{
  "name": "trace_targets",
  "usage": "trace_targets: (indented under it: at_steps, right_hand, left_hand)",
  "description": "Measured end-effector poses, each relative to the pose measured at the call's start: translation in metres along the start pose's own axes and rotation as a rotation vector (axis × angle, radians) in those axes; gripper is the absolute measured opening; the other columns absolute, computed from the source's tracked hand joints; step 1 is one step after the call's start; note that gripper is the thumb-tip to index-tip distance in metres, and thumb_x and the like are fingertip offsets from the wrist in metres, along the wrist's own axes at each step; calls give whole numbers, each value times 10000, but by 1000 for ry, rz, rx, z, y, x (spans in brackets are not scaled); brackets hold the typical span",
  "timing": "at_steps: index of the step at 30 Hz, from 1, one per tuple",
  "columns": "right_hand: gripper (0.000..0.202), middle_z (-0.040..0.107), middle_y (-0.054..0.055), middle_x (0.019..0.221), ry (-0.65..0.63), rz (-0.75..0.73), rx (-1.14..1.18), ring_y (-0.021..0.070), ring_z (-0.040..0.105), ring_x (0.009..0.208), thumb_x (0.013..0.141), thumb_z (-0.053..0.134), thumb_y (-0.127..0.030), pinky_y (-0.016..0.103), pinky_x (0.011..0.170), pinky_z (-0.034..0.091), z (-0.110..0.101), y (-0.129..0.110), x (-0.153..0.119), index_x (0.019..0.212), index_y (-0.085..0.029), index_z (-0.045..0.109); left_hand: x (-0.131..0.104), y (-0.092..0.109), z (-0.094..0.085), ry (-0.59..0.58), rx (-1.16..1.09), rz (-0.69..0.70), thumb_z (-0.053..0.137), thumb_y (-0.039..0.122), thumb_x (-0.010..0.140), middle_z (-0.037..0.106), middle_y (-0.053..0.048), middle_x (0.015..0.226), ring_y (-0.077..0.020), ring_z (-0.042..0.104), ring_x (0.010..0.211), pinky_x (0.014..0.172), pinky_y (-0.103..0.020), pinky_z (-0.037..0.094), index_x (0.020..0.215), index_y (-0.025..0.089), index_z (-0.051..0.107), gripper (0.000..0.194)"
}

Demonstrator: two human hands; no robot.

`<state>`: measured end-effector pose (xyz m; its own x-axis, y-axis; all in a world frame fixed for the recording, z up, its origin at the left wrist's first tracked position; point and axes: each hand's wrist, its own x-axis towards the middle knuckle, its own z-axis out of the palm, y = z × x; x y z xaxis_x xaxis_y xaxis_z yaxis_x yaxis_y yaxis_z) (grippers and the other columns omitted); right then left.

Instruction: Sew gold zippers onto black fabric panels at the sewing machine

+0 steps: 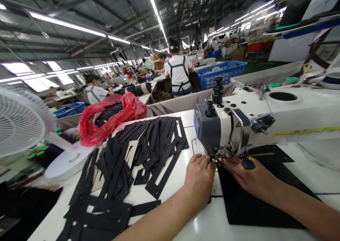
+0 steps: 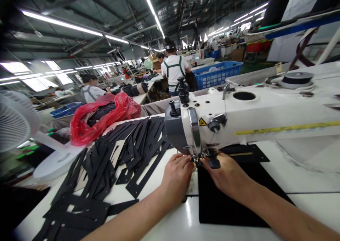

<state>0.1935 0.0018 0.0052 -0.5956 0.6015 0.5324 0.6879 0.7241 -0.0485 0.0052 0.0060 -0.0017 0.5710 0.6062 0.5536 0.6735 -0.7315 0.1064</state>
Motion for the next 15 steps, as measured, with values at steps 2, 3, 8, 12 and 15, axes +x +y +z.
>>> trace_targets:
  at_steps: [2, 3, 8, 12, 15]
  right_hand:
    - [248, 670, 76, 895, 10, 8, 15, 186, 628, 857, 876, 371, -111, 333, 815, 486, 0, 0, 1, 939, -166, 605]
    - [250, 671, 76, 894, 16, 15, 23, 186, 628, 856, 877, 368, -111, 334, 813, 485, 1, 0, 2, 937, -166, 604]
    - [252, 671, 66, 828, 22, 61, 46, 186, 628, 754, 884, 353, -120, 336, 744, 487, 1, -2, 2, 868, -171, 599]
    - [257, 673, 74, 853, 45, 71, 45, 188, 628, 787, 888, 350, -125, 344, 781, 476, 1, -5, -1, 887, -171, 603]
    - [238, 667, 65, 841, 34, 91, 61, 186, 623, 839, 884, 384, -136, 335, 810, 471, 1, -6, -2, 936, -178, 613]
  left_hand:
    - [0, 0, 1, 24, -20, -11, 505, 109, 834, 643, -76, 846, -197, 612, 845, 834, -367, 471, 769, 144, 571, 98]
    - [0, -1, 1, 37, -31, -17, 499, 110, 839, 647, -73, 849, -196, 614, 847, 835, -366, 470, 766, 147, 570, 108]
    - [1, 0, 0, 80, -57, -28, 478, 105, 856, 659, -67, 840, -192, 627, 817, 794, -360, 485, 748, 147, 567, 146]
    - [0, 2, -1, 64, -31, -9, 476, 96, 852, 653, -92, 835, -206, 630, 822, 801, -373, 489, 719, 137, 560, 162]
    - [-2, 2, -1, 71, -35, -7, 490, 85, 839, 653, -85, 827, -210, 633, 807, 789, -381, 495, 730, 141, 563, 142]
